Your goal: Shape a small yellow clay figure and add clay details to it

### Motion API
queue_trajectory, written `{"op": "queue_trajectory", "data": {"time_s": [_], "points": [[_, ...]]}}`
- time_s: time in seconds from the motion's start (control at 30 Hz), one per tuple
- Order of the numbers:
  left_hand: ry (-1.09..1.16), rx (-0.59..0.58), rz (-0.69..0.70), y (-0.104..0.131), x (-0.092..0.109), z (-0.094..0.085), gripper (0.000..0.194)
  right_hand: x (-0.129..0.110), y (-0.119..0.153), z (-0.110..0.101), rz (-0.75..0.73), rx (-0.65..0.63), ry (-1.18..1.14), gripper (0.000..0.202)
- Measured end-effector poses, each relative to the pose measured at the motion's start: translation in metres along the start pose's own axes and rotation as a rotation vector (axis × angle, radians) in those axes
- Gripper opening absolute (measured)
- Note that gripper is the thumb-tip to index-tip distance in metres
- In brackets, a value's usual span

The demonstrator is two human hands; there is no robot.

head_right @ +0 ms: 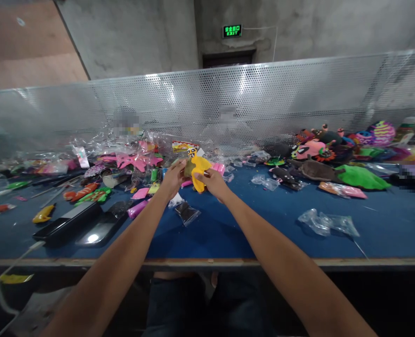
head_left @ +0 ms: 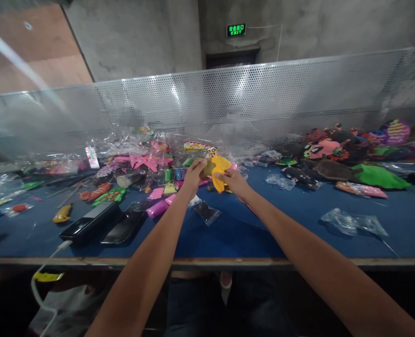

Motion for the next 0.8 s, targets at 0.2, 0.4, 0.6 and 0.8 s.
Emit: {"op": "queue_trajectory", "data": {"time_s": [0.2,0.4,0.6,0.8], "points": [[0.073,0.021,-0.050,0.001,-0.004,0.002,0.027,-0.003,0.001,0.003,-0.025,-0.024,-0.023,0.047],[0.440,0.119,-0.160,0.002,-0.014,-0.007,0.024,-0.001,0.005,0.014,0.025,-0.186,-0.060,0.030],[0.588,0.013,-0.160,0.002,-0.018,-0.005,0.028,0.004,0.004,0.023,0.023,-0.305,0.113,0.034],[0.501,0.128,-0.107,-0.003,-0.023,-0.008,0.019,0.011,-0.001,0.021,0.029,-0.209,0.195,0.032]]}}
Point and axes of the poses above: each hand's wrist, its own y-axis away from the middle knuckle, its own z-axis out of the palm, x = y × z, the point moved 6 cm from there along -y, towards the middle knuckle, and after that the axes turned 11 degrees about -x, right-handed, at the moved point
